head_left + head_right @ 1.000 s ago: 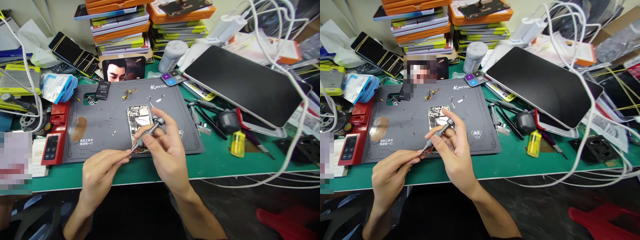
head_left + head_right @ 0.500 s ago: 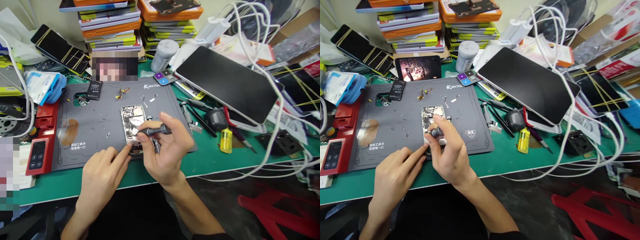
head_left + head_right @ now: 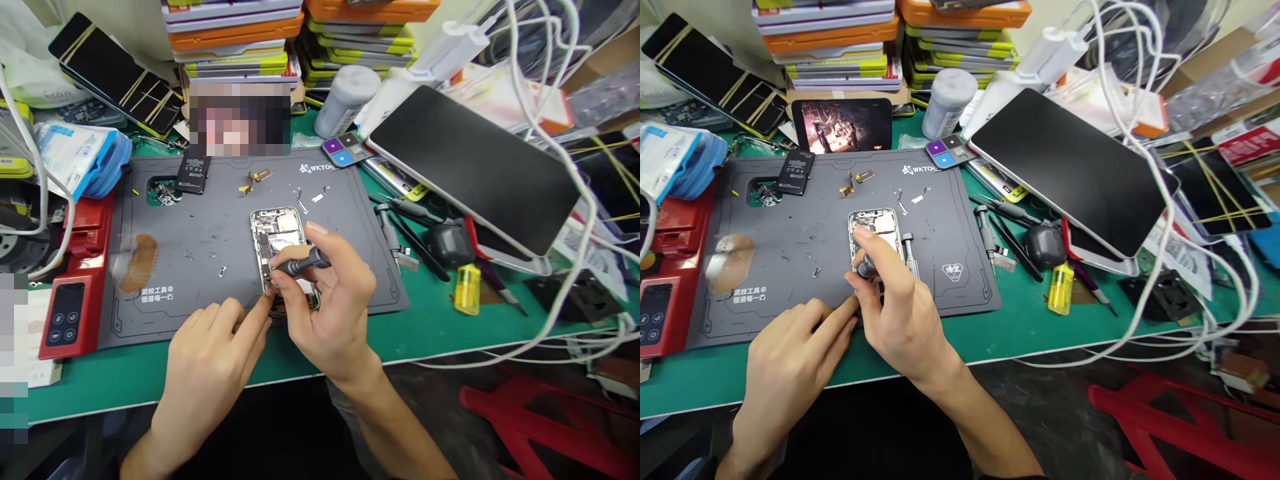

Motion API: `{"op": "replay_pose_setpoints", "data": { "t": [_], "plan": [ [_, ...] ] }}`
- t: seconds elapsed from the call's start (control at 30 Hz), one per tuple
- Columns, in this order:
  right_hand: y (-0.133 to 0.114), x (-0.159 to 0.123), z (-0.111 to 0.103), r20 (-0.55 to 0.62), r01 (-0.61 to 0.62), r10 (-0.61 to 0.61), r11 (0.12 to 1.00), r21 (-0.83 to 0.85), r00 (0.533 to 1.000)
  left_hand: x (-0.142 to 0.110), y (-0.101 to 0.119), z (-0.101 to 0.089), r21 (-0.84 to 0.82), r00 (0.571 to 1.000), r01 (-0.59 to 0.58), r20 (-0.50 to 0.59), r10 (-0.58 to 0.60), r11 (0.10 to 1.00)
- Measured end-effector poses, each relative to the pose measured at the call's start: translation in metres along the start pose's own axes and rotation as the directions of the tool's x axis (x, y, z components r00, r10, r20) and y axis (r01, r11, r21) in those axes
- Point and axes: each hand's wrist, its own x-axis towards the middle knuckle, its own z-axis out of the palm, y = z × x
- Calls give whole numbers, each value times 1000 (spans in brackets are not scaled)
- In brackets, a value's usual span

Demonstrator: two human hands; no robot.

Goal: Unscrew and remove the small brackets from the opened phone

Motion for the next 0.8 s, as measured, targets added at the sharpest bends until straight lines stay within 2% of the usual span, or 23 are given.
{"op": "replay_pose_setpoints", "data": {
  "t": [0.4,0.6,0.7,0.8],
  "plan": [
    [0,-3,-2,18,3,-2,999,-35,1000,0,0,1,-11,1000,0,-11,0,1000],
    [-7,2,-10,18,49,-47,990,-129,999,-1,1,1,-13,1000,9,-5,-10,1000],
    [-10,8,-13,-2,104,-107,968,-227,994,-1,2,1,-13,1000,13,2,-13,1000],
    [-14,14,-14,32,152,-149,956,-250,988,-1,1,1,-14,1000,13,-9,-13,1000]
  ]
}}
